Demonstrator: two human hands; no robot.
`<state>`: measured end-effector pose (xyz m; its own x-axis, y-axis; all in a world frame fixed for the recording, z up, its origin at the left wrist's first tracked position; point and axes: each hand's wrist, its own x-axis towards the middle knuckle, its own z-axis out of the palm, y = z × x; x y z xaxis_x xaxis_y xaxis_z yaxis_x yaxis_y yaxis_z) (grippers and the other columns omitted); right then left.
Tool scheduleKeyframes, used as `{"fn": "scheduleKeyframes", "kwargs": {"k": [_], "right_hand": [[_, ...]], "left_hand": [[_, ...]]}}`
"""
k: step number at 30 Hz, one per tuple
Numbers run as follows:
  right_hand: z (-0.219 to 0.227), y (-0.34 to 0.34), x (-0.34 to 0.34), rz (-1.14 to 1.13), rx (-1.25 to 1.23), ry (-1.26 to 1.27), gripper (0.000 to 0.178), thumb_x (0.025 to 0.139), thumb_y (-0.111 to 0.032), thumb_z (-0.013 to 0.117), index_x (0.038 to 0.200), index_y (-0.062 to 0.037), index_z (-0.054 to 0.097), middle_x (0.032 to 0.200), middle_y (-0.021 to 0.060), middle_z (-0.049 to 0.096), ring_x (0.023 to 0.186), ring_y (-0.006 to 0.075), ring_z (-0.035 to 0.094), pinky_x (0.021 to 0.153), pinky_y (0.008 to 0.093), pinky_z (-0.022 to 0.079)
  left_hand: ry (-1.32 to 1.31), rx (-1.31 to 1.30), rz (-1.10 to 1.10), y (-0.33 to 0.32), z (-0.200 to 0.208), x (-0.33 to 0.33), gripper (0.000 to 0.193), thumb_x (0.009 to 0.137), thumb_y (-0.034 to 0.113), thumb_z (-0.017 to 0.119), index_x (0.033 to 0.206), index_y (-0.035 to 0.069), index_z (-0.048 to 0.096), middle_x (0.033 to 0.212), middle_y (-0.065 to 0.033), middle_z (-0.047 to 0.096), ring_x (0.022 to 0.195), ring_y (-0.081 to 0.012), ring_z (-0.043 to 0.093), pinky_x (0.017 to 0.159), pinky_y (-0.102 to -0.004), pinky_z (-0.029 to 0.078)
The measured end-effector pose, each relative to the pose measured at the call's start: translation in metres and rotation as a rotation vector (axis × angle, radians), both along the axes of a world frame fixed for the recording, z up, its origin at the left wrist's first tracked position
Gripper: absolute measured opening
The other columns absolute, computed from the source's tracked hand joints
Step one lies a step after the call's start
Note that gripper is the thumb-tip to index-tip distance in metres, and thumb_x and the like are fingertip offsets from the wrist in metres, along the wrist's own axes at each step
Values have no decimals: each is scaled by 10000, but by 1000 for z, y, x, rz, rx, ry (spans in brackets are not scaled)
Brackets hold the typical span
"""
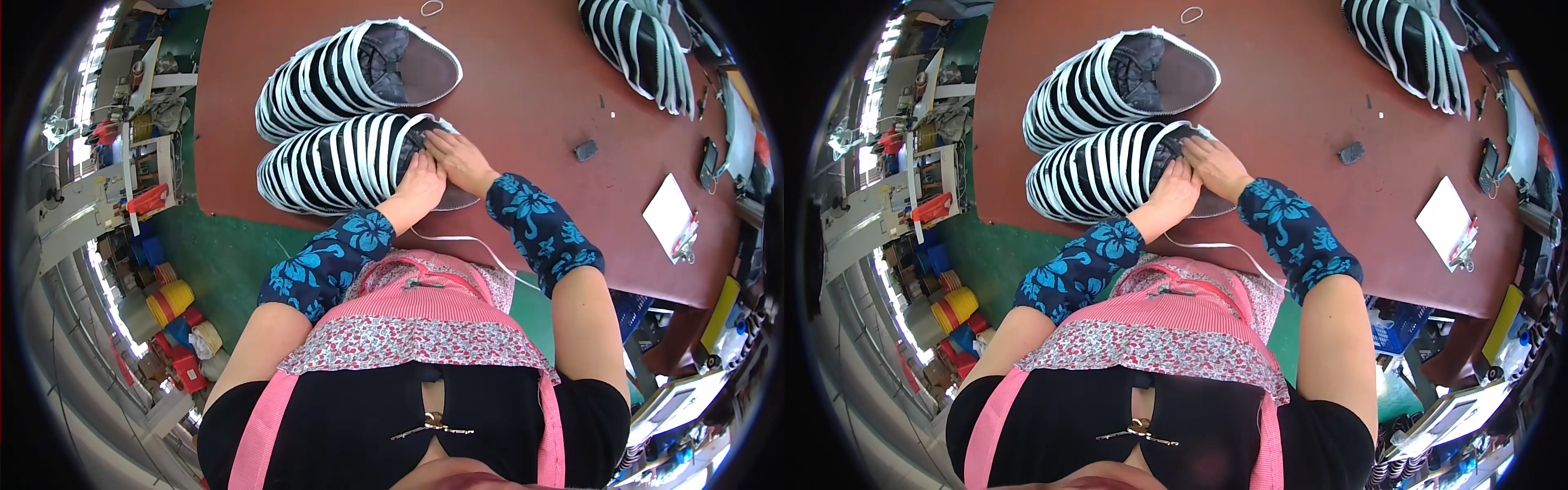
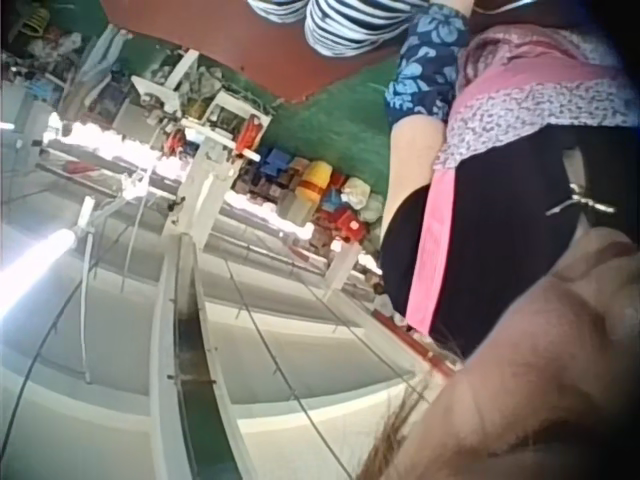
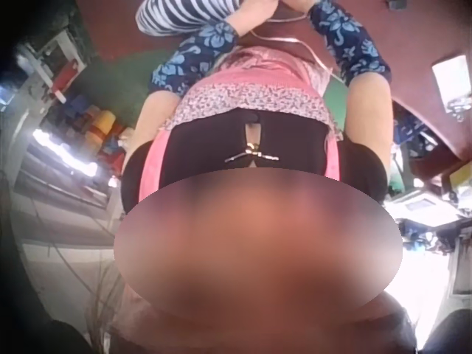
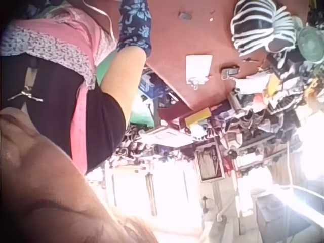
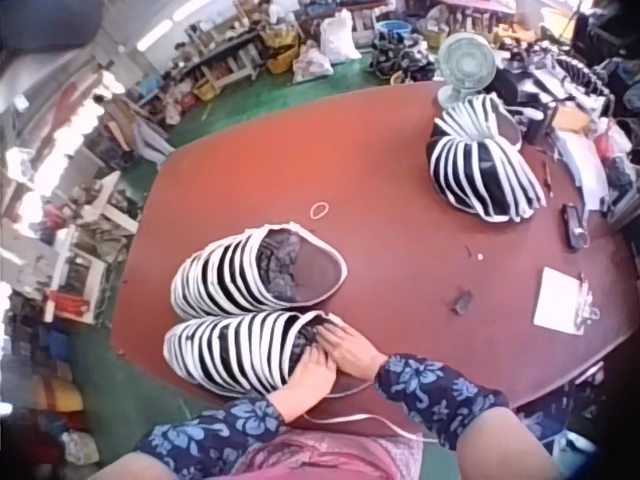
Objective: Inspecting shoe upper components and trimming loose threads on a factory workbench.
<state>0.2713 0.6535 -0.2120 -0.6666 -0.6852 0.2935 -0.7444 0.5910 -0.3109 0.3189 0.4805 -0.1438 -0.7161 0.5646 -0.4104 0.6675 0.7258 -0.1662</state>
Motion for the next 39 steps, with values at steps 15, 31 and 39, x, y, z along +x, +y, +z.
{"fn": "scheduleKeyframes", "kwargs": {"k": [15,31,39], "right_hand": [[15,8,35,-142,144,-221,541,1023,-242,595,1545,-108,641,1701,40,520,1645,230,340,1313,615,287],[10,31,32,-170,53,-325,611,1013,-156,624,1618,-221,574,1730,-71,486,1663,205,324,1299,691,275],[-1,31,29,-218,-88,-378,695,985,-66,616,1661,-178,498,1622,58,609,1598,216,438,1287,632,272]], "left_hand": [[83,95,125,6,1,21,312,1045,147,525,1289,-34,595,1498,-358,615,1430,-463,596,1223,-516,456],[16,134,55,-7,31,29,344,979,112,591,1296,-20,602,1600,-281,555,1501,-417,537,1218,-529,451],[-64,228,98,-3,45,22,305,956,80,596,1247,7,647,1641,-223,528,1488,-376,513,1222,-506,401]]}}
